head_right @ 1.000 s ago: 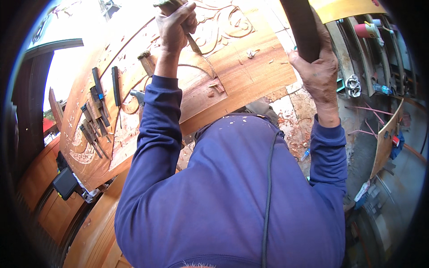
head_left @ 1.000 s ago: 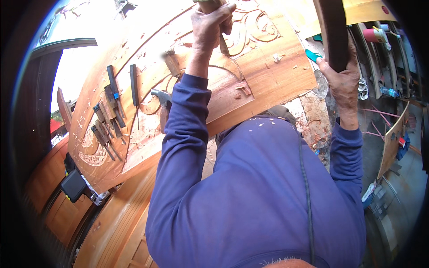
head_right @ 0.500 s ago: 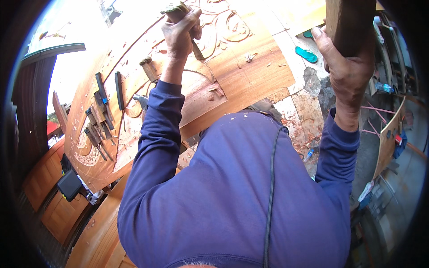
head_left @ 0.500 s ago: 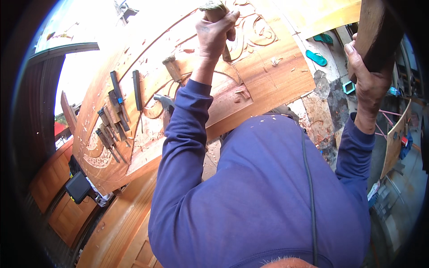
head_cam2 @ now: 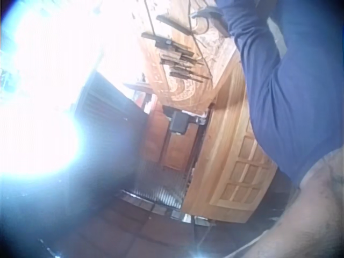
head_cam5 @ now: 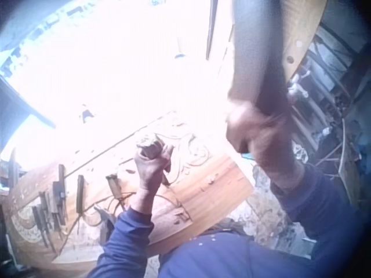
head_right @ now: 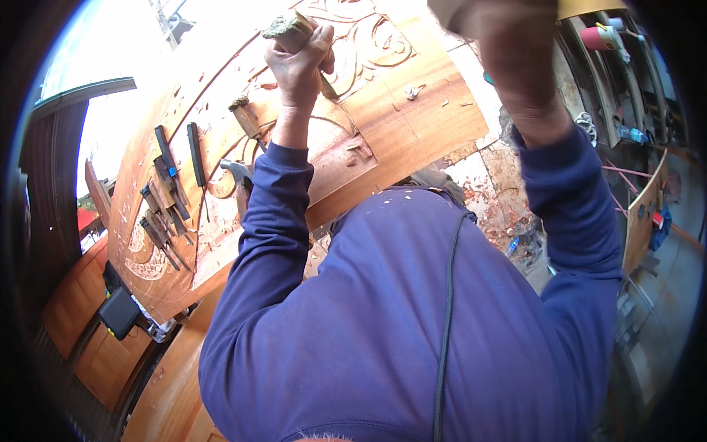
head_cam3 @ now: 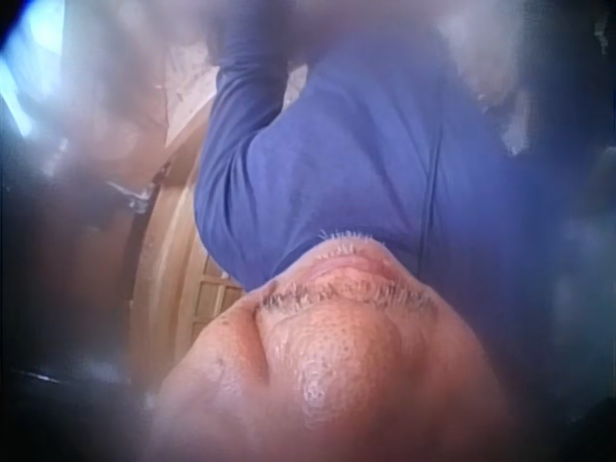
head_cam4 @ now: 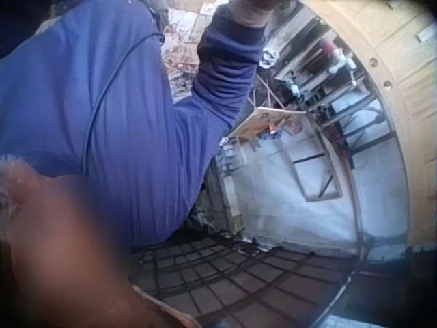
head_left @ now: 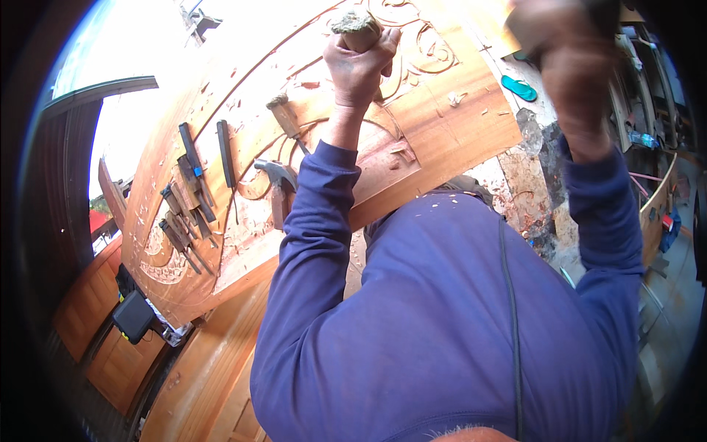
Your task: The person carves a decorative floral pattern into a large wooden panel using a chisel and a wooden mallet. They repeatedly strike the chisel to remove wood shavings and refine the design.
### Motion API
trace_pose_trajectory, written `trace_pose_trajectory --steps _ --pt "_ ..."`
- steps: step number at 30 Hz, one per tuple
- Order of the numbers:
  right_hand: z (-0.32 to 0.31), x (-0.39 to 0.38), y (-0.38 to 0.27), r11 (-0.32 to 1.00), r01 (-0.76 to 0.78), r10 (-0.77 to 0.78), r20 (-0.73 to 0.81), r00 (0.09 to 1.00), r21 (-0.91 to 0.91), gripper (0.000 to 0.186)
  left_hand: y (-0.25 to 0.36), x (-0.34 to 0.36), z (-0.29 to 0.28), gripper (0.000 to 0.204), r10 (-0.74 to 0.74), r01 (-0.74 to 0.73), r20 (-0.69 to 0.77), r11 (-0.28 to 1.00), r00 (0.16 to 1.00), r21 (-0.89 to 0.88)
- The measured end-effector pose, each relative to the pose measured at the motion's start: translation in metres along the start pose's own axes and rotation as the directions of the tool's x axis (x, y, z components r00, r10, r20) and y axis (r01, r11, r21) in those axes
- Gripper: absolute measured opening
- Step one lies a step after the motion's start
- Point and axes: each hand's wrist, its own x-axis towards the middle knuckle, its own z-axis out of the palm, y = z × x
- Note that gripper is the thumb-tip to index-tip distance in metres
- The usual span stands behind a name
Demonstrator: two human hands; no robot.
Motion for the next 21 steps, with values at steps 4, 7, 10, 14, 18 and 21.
trace_pose_trajectory --steps 4,7,10,14,18,21 --pt "-0.015 0.005 -0.001 0.783 0.280 0.109 0.566 0.817 -0.556 0.080 0.002 0.004 0.003 0.015 -0.112 0.113 0.035 0.993 0.993 -0.043" --pt "-0.007 -0.009 -0.001 0.894 0.107 0.074 0.380 0.922 -0.434 0.082 0.004 0.004 0.001 0.019 -0.156 0.157 0.027 0.985 0.987 -0.071" --pt "-0.001 -0.027 0.007 0.890 0.119 0.079 0.407 0.910 -0.440 0.080 0.005 0.002 -0.006 0.016 -0.131 0.141 0.087 0.983 0.988 -0.120" --pt "-0.005 -0.078 0.014 0.902 -0.234 0.319 0.196 0.927 -0.362 0.076 -0.005 -0.003 -0.043 0.013 -0.119 -0.002 -0.238 0.892 0.964 -0.453" --pt "-0.019 -0.117 0.029 0.889 -0.429 0.443 0.067 0.894 -0.159 0.088 0.003 -0.001 -0.020 0.013 -0.121 0.075 -0.139 0.951 0.983 -0.299" --pt "-0.025 -0.126 0.024 0.833 -0.544 0.548 0.022 0.836 -0.096 0.091 0.003 0.005 -0.004 0.017 -0.068 0.008 -0.209 0.960 0.976 -0.279"
